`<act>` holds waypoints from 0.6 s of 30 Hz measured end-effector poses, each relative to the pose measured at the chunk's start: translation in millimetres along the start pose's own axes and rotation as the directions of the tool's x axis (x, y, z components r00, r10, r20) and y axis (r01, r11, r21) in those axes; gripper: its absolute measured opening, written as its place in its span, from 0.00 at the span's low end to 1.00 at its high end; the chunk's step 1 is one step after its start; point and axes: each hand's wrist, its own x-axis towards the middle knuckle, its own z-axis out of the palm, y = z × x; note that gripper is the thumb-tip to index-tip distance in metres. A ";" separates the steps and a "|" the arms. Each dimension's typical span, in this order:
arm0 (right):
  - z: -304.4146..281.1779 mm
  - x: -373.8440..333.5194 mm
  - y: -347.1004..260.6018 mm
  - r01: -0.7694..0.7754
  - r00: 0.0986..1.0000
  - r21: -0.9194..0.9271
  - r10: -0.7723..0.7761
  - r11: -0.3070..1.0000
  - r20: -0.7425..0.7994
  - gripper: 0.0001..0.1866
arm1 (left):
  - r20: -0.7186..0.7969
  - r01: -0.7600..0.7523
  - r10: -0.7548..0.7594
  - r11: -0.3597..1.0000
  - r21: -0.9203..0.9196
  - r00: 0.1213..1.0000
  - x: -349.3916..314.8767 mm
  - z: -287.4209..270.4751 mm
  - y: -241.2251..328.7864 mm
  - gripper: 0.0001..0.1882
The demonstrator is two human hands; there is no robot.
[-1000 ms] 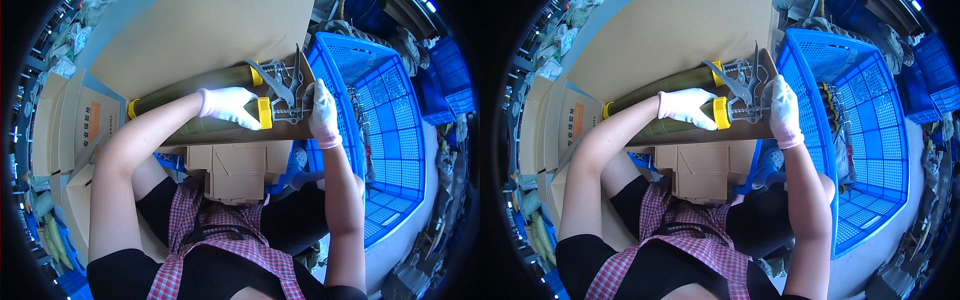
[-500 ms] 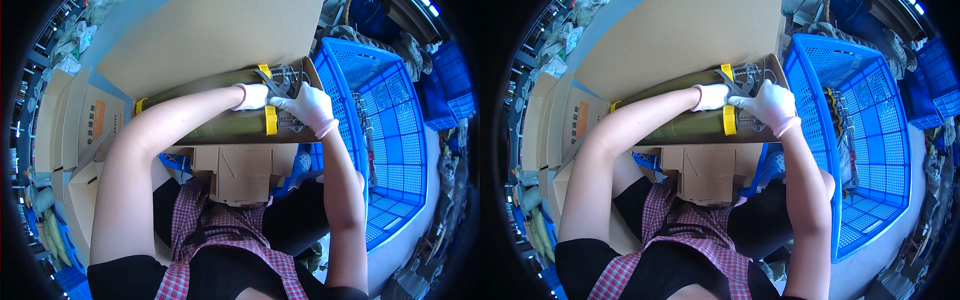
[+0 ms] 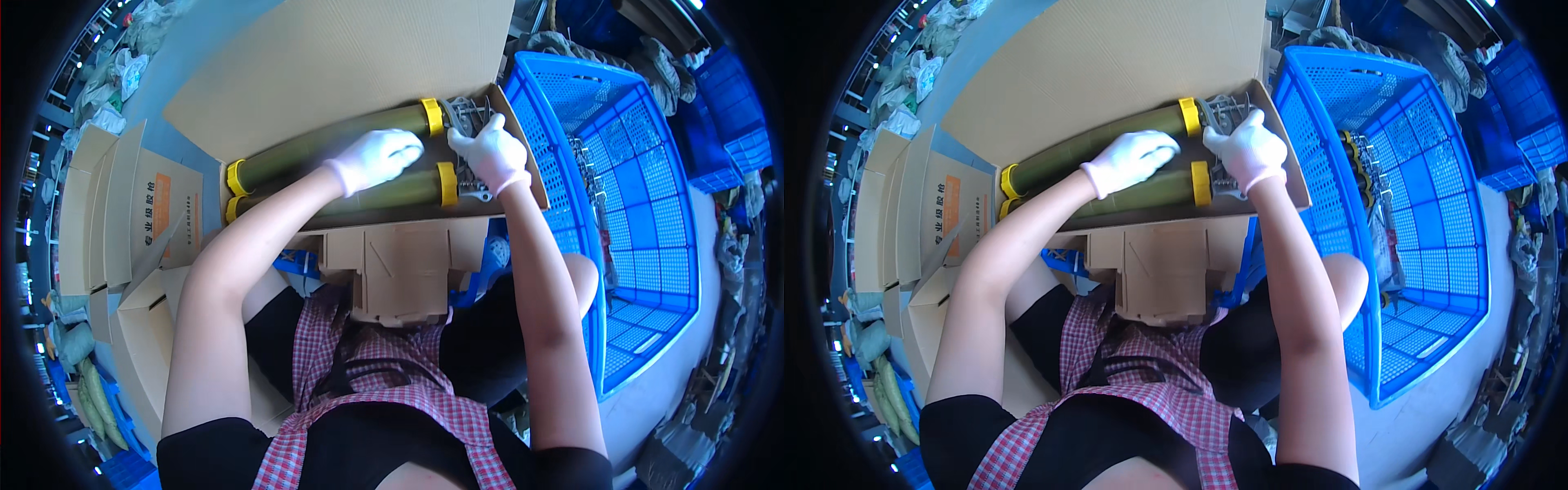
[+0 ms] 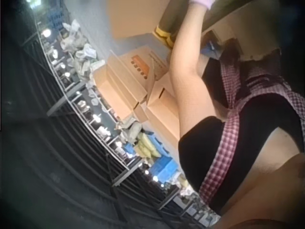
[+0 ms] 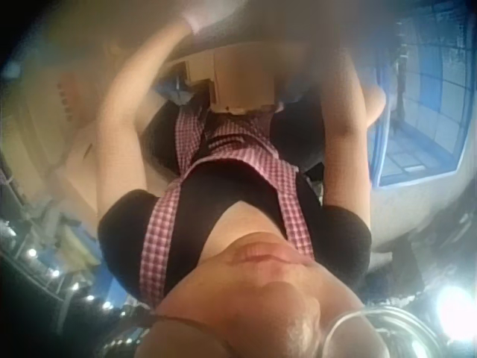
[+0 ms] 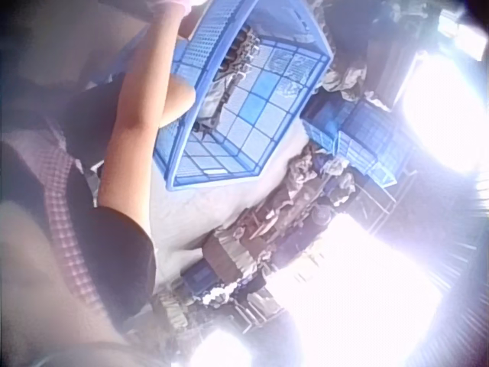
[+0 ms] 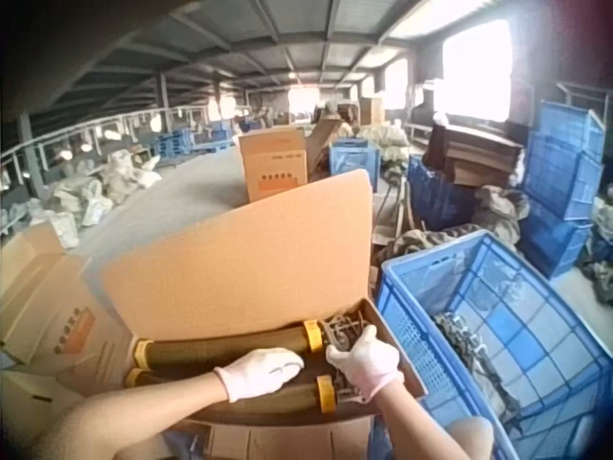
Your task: The person assembles cardboard inserts by hand and packs industrial dispenser tools into cardboard boxes.
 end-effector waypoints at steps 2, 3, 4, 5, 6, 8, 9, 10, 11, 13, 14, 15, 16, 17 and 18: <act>-10.2 -0.2 4.1 -0.077 0.989 0.010 0.075 0.997 0.129 0.47 | -0.146 -0.175 0.236 0.923 0.342 0.961 -18.3 -9.3 2.7 0.16; -12.0 -0.9 8.0 -0.049 0.995 -0.053 0.053 0.997 0.082 0.47 | -0.173 -0.208 0.347 0.820 0.533 0.922 -23.4 -10.9 6.9 0.19; -13.2 -3.8 3.6 -0.022 0.999 -0.107 0.025 0.994 0.026 0.43 | -0.051 -0.133 0.204 0.787 0.602 0.978 -32.3 -8.4 5.4 0.26; -15.8 -10.7 -1.5 0.000 1.000 -0.159 -0.005 0.987 -0.030 0.40 | -0.002 -0.093 0.131 0.709 0.699 0.991 -35.0 -8.2 -0.5 0.30; -16.1 -28.6 4.4 0.204 0.939 -0.211 -0.252 0.956 -0.235 0.37 | -0.006 -0.074 0.107 0.725 0.685 0.994 -39.0 -5.6 -5.7 0.31; -44.8 -82.4 11.2 0.538 0.736 -0.123 -0.536 0.834 -0.414 0.28 | -0.006 -0.052 0.077 0.724 0.688 0.997 -38.6 -6.7 -10.5 0.32; -59.9 -121.5 25.5 0.599 0.727 0.012 -0.537 0.801 -0.428 0.23 | 0.001 -0.047 0.063 0.727 0.686 0.998 -38.2 -7.3 -6.5 0.31; -86.0 -169.8 38.0 0.587 0.771 0.083 -0.525 0.805 -0.361 0.19 | -0.021 -0.052 0.095 0.702 0.711 0.995 -41.2 -7.1 -9.1 0.30; -81.5 -206.8 72.2 0.644 0.736 0.256 -0.491 0.721 -0.467 0.12 | -0.040 -0.071 0.145 0.680 0.729 0.989 -40.9 -6.3 -11.1 0.28; -39.9 -311.0 147.0 0.276 0.848 0.470 0.017 0.839 -0.530 0.04 | -0.048 -0.108 0.207 0.678 0.727 0.977 -31.6 -2.9 1.8 0.26; -17.5 -349.6 184.6 0.027 0.930 0.321 0.094 0.947 -0.356 0.05 | -0.092 -0.099 0.264 0.627 0.773 0.960 -34.7 1.2 15.6 0.23; 19.4 -383.8 221.8 -0.277 0.947 0.249 0.308 0.928 -0.094 0.06 | -0.095 -0.092 0.281 0.586 0.805 0.955 -42.7 -0.4 16.7 0.22; 70.4 -421.4 267.1 -0.399 0.917 0.177 0.395 0.900 0.060 0.08 | -0.086 -0.098 0.281 0.581 0.808 0.956 -50.6 -2.3 10.0 0.21; 124.3 -465.1 316.8 -0.428 0.875 0.066 0.395 0.901 0.281 0.11 | -0.080 -0.109 0.277 0.605 0.789 0.958 -60.2 -5.2 -5.6 0.20; 157.0 -481.8 338.1 -0.281 0.792 -0.190 0.339 0.941 0.508 0.13 | -0.105 -0.074 0.226 0.662 0.746 0.968 -68.9 -7.3 -17.1 0.19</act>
